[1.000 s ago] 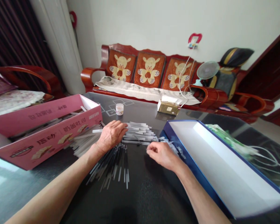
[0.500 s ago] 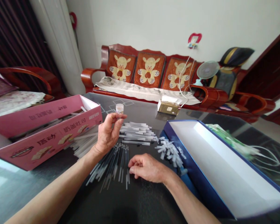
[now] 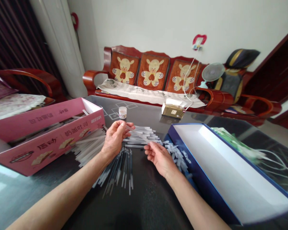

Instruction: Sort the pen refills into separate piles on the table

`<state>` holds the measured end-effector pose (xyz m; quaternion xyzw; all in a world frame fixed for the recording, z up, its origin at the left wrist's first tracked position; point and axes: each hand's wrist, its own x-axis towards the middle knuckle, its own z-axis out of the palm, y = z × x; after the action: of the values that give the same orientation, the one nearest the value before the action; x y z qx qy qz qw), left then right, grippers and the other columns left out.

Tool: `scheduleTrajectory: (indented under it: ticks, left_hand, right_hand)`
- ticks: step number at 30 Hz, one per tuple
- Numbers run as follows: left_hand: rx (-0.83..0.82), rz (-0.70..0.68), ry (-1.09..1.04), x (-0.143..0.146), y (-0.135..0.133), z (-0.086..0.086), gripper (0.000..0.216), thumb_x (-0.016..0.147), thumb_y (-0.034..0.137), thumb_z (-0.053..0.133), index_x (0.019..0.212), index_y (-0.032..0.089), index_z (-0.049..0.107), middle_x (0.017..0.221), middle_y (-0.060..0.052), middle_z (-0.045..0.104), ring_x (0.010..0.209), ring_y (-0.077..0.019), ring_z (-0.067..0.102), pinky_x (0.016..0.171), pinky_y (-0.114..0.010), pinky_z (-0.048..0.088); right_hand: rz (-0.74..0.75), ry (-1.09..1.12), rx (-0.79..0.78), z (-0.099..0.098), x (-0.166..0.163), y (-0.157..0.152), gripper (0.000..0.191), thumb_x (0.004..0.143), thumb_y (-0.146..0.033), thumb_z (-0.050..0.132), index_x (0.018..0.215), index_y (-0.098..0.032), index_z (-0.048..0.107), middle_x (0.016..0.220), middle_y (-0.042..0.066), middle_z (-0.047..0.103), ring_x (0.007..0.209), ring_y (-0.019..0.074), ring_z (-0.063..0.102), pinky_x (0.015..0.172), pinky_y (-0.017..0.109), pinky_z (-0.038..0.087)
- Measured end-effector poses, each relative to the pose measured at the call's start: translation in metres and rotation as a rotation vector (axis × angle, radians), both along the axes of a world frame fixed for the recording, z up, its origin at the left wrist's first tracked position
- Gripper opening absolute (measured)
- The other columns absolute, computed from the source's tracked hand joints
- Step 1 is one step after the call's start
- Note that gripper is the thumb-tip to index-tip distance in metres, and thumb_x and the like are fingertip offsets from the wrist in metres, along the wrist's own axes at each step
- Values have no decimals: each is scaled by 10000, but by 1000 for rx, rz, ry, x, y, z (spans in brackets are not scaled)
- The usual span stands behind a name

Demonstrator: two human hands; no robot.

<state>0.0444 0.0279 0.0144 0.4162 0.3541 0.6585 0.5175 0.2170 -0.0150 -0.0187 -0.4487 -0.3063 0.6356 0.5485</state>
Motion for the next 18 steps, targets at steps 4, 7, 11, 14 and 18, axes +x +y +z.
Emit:
scheduleTrajectory:
  ticks: [4, 7, 11, 14, 18]
  left_hand:
    - [10, -110, 236, -2, 3, -10, 321, 720, 435, 685, 823, 164, 546, 785, -37, 703, 720, -161, 676, 538, -202, 462]
    - [62, -280, 588, -6, 0, -11, 237, 733, 379, 668, 807, 163, 604, 648, -4, 658, 611, -134, 631, 532, -209, 452]
    - [193, -548, 925, -6, -12, -3, 223, 845, 362, 523, 831, 173, 640, 632, 6, 635, 541, -109, 588, 524, -206, 447]
    - [200, -590, 965, 2, -21, -1, 303, 894, 390, 438, 763, 169, 599, 636, 10, 617, 492, -91, 569, 482, -189, 420]
    - [261, -331, 1150, 17, -30, -9, 319, 912, 367, 414, 711, 173, 569, 597, 8, 598, 502, -101, 565, 496, -195, 387]
  right_hand:
    - [-159, 53, 21, -2, 17, 11, 233, 693, -366, 713, 810, -193, 609, 778, 34, 719, 667, 146, 673, 529, 227, 506]
    - [-240, 14, 101, -3, 23, 14, 225, 689, -356, 701, 810, -205, 587, 772, 19, 710, 706, 152, 676, 559, 233, 514]
    - [-179, -70, 183, 0, 13, 7, 222, 703, -356, 701, 836, -202, 612, 935, 25, 708, 758, 137, 650, 573, 217, 497]
    - [-75, -75, 228, 1, 1, 0, 222, 727, -376, 695, 852, -208, 626, 985, 18, 690, 810, 143, 633, 609, 225, 500]
    - [-43, 87, 184, 0, -9, -4, 232, 722, -374, 721, 868, -214, 637, 913, -10, 678, 744, 114, 615, 633, 226, 502]
